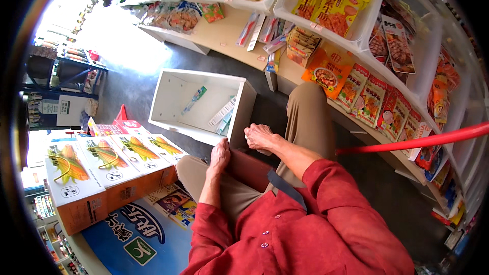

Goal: The person wipes the inside of a white shelf unit with a cloth while sitting on the floor. They then pick up various packaged items, including toothbrushes and toothpaste, from a nearby shelf and place them into the cleaned unit.

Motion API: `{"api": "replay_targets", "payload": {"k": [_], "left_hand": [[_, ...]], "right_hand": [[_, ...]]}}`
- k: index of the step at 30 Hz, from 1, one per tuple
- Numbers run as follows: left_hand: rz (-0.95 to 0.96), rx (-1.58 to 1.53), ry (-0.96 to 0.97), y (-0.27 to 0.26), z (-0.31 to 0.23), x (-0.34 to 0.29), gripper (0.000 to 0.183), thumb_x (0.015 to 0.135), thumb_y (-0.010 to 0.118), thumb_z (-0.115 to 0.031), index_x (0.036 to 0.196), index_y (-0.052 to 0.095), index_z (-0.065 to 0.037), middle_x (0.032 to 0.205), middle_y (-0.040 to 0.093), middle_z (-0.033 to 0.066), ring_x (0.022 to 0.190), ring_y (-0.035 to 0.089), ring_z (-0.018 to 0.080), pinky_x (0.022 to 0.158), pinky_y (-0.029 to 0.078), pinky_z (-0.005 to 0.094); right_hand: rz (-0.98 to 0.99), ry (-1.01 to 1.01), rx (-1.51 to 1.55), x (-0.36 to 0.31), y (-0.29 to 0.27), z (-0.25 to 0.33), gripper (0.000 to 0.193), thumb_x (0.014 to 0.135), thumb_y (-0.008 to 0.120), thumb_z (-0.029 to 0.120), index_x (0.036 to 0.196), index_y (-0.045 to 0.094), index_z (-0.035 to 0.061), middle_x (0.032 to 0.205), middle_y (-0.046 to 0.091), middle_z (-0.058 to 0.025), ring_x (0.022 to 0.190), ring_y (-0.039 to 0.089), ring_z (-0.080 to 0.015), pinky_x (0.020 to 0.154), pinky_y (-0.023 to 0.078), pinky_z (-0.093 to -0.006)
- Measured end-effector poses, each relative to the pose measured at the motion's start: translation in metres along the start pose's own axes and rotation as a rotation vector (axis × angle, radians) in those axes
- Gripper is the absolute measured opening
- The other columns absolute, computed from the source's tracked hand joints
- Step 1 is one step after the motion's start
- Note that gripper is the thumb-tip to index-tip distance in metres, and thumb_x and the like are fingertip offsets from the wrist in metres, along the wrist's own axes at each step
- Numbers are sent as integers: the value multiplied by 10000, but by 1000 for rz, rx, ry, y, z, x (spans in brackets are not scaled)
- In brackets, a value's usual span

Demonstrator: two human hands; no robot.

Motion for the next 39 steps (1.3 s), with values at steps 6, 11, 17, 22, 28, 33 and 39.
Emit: {"api": "replay_targets", "payload": {"k": [6, 11, 17, 22, 28, 33, 39], "left_hand": [[-45, -114, -153, 3, -31, -40, 331, 897, 385, -328, 1040, 513, -57, 883, 556, 226, 840, 544, 391, 719, 433, 477], [-9, 113, -281, 5, -43, -59, 553, 876, 404, -444, 1302, 303, -106, 1138, 484, 193, 1056, 469, 359, 821, 374, 539], [60, 76, -323, 2, -50, -58, 551, 874, 388, -457, 1302, 281, -127, 1174, 471, 196, 1079, 462, 368, 821, 375, 547], [46, 67, -338, 3, -50, -59, 557, 871, 389, -464, 1301, 286, -125, 1182, 461, 209, 1084, 452, 388, 854, 360, 546], [-19, 82, -361, 6, -53, -59, 532, 868, 402, -449, 1258, 320, -97, 1150, 476, 220, 1067, 460, 393, 841, 354, 558], [-54, 84, -396, 14, -50, -62, 540, 861, 420, -451, 1256, 343, -91, 1135, 487, 209, 1060, 465, 380, 842, 353, 547], [-62, -9, -321, 7, -46, -63, 471, 840, 484, -422, 1177, 405, -104, 1119, 517, 190, 1020, 502, 368, 792, 381, 551]], "right_hand": [[-65, -27, 49, -11, -2, -2, 250, 706, 491, 185, 890, 603, 58, 892, 580, -223, 859, 574, -402, 747, 469, -475], [20, -31, 53, -12, 0, -9, 246, 647, 521, 147, 837, 640, 47, 865, 608, -235, 836, 596, -393, 728, 487, -465], [87, 66, -79, -5, 17, -26, 268, 621, 516, 182, 816, 663, 73, 859, 628, -190, 822, 605, -361, 728, 494, -422], [184, 76, 6, -3, 4, -9, 290, 645, 485, 213, 813, 654, 49, 893, 622, -199, 885, 593, -353, 774, 481, -419], [-14, 149, 149, -2, -15, 4, 322, 711, 460, 245, 889, 646, 51, 964, 605, -210, 927, 580, -358, 798, 472, -419], [-226, 211, 418, 9, -4, -9, 333, 721, 547, 246, 978, 621, 48, 989, 605, -197, 923, 590, -328, 802, 471, -384], [-67, -18, 1879, 39, -14, -25, 176, 770, 577, 100, 945, 577, 84, 901, 615, -79, 834, 600, -193, 703, 504, -336]]}}
Point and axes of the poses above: each hand's wrist, its own x-axis towards the middle knuckle, its own y-axis out of the palm, z = x × y, the point moved 3 cm from there along x, towards the middle knuckle
